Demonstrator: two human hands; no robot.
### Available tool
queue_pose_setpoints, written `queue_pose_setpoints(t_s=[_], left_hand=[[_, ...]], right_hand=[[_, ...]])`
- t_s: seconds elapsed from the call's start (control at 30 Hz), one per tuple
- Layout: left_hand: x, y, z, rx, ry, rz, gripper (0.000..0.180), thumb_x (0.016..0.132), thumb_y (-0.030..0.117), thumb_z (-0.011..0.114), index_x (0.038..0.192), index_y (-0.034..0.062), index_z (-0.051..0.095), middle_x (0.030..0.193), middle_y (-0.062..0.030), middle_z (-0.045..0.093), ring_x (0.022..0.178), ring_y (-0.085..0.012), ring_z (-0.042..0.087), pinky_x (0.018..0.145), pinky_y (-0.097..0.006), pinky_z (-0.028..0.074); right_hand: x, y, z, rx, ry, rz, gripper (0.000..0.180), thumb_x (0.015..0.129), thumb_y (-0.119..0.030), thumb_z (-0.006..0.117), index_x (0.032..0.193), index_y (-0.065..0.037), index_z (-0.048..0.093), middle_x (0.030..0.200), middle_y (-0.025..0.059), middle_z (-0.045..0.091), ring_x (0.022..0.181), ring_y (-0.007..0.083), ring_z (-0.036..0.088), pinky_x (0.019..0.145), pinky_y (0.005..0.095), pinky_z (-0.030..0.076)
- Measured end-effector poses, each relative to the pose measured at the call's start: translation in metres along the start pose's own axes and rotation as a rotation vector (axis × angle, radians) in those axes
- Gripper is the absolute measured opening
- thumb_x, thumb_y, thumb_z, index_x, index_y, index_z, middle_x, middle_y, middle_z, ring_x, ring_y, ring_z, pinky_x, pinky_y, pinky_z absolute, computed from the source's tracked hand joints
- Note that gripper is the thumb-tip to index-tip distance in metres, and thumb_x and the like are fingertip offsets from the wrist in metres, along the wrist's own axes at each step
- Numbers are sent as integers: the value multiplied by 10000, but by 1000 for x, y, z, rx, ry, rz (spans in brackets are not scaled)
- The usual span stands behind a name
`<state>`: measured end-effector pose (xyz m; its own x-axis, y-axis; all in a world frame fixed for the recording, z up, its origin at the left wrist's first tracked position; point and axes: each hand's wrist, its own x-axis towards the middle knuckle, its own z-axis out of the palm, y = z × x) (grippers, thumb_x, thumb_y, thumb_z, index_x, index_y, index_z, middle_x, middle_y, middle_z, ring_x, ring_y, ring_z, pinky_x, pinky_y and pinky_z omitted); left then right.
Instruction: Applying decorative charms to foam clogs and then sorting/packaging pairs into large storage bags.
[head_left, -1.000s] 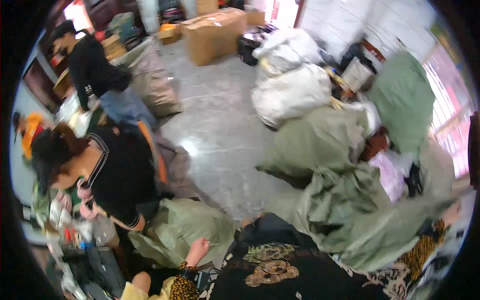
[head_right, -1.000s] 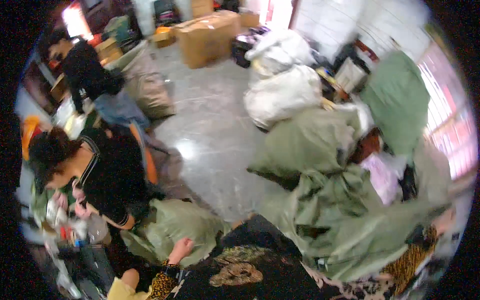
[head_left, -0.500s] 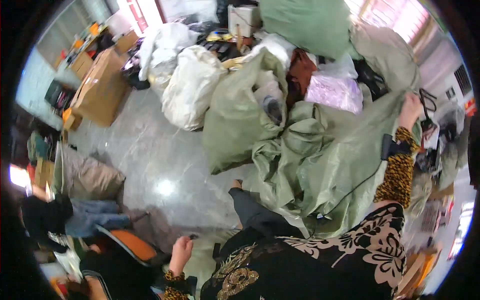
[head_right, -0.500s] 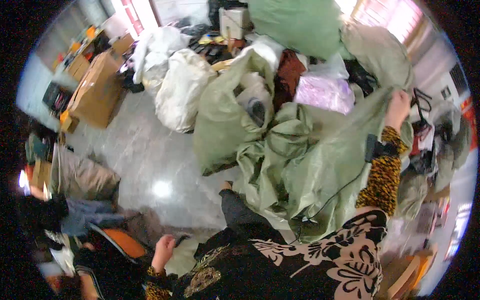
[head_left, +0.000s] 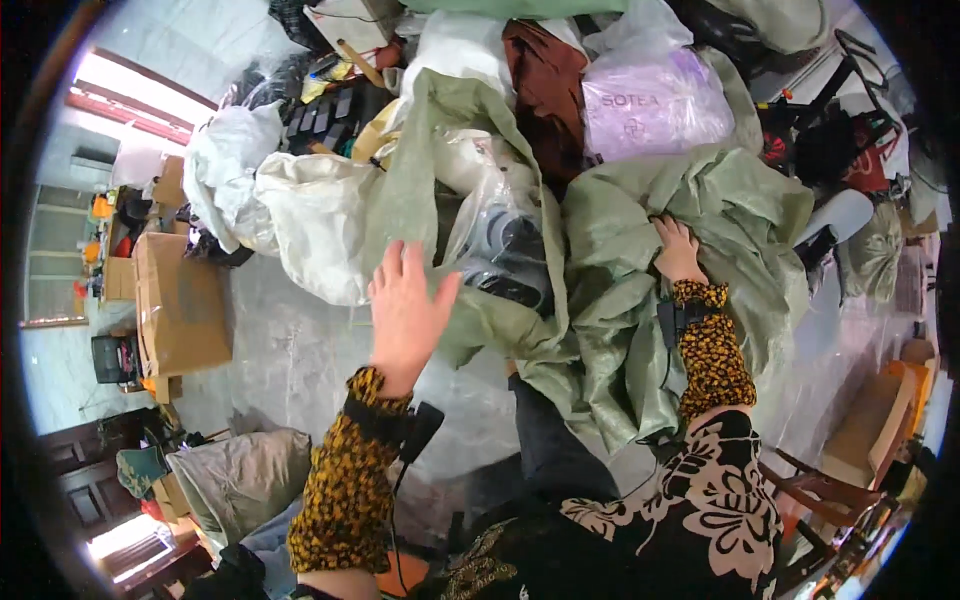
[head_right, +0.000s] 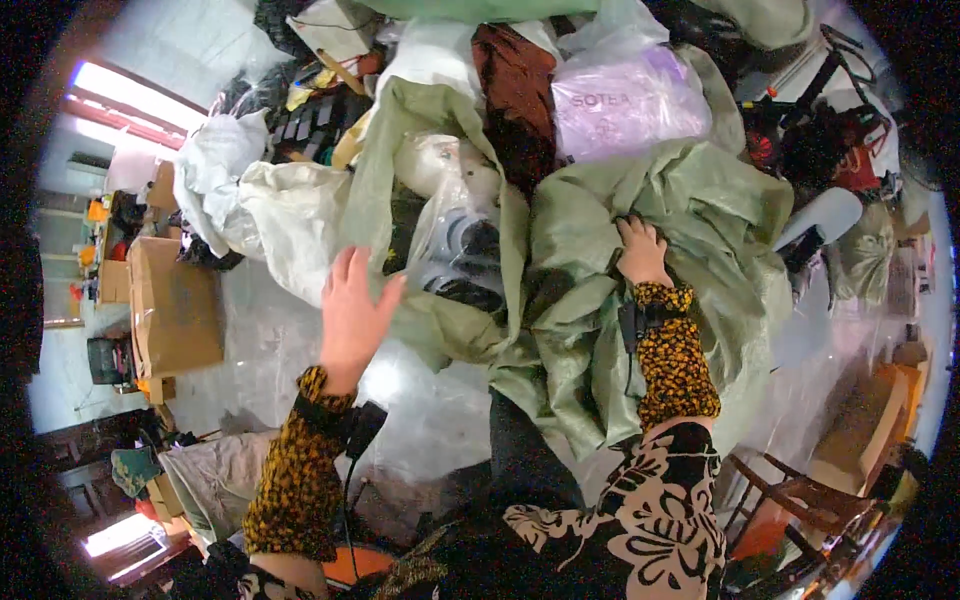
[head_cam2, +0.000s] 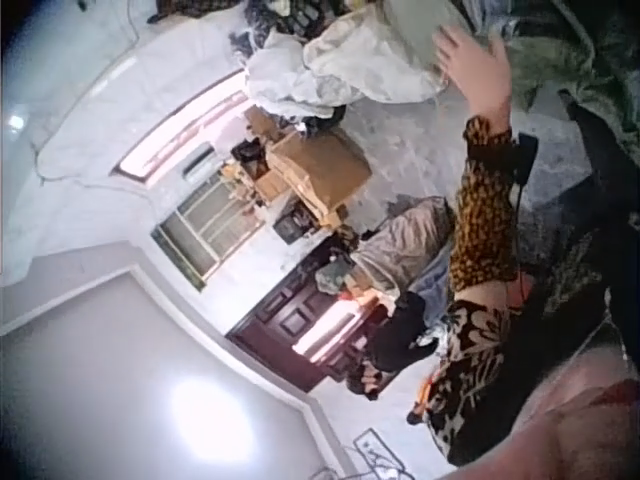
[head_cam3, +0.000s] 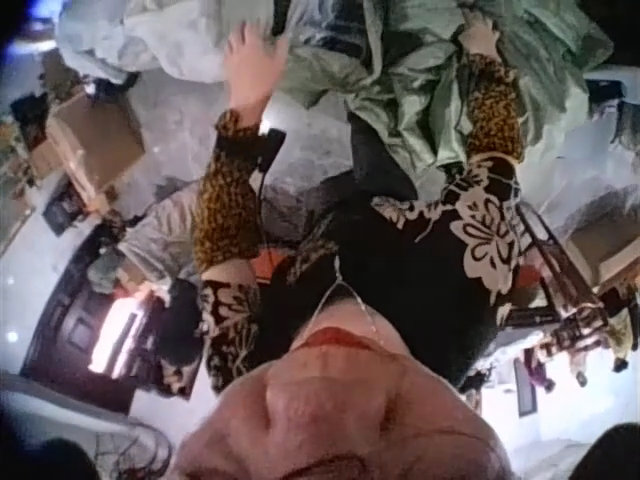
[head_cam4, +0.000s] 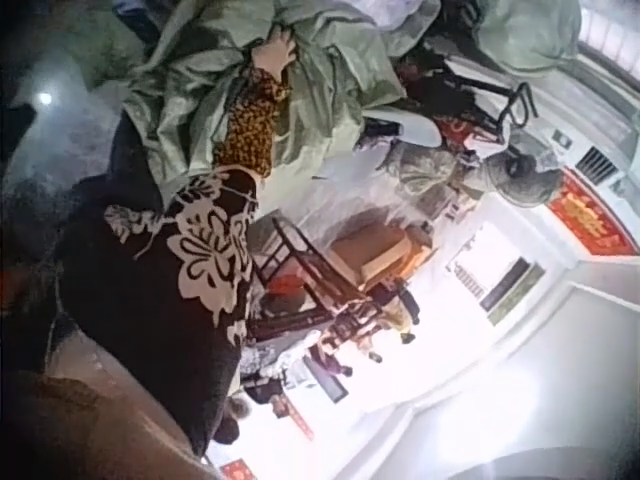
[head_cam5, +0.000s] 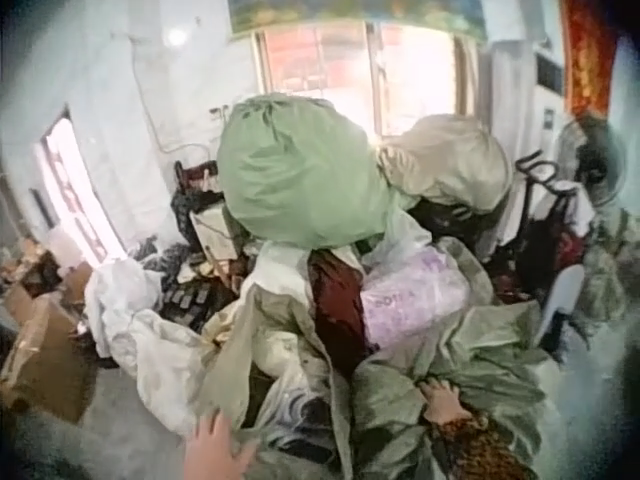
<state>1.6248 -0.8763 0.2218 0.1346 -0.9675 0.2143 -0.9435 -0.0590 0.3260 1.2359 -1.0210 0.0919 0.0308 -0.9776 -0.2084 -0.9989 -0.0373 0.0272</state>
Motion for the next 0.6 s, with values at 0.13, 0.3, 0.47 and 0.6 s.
queue_pose_setpoints(t_s=[0.13, 0.3, 0.47, 0.6], left_hand=[[39, -22, 47, 143, -216, -233, 630, 803, 296, 640, 1292, -9, 387, 1216, -230, 476, 1066, -407, 502, 881, -472, 415], [36, -139, 66, -150, -12, -390, 232, 884, 156, 509, 955, -52, 585, 740, -172, 603, 737, -320, 602, 667, -389, 470], [22, -124, 24, -807, 145, -621, 175, 898, 107, 498, 891, -54, 567, 758, -57, 565, 709, -123, 497, 625, -277, 414], [0, -142, 3, -1080, 240, -638, 170, 922, 100, 483, 932, -41, 576, 813, -20, 584, 730, -78, 489, 643, -238, 408]], right_hand=[[-7, -4, -38, 118, -43, -151, 407, 849, -158, 558, 1248, -92, 509, 1234, 140, 521, 1129, 331, 501, 928, 517, 393], [-58, -51, -125, 699, 413, -416, 296, 814, -88, 614, 1095, 1, 585, 1023, 203, 611, 863, 358, 618, 777, 381, 487], [-110, -129, -102, 804, 64, -787, 646, 702, -279, 760, 1238, -23, 505, 1200, 178, 552, 1124, 350, 504, 967, 428, 384], [-125, -209, -73, 593, 69, -946, 745, 716, -241, 719, 1343, -27, 377, 1150, 163, 571, 1093, 330, 520, 1020, 442, 309]])
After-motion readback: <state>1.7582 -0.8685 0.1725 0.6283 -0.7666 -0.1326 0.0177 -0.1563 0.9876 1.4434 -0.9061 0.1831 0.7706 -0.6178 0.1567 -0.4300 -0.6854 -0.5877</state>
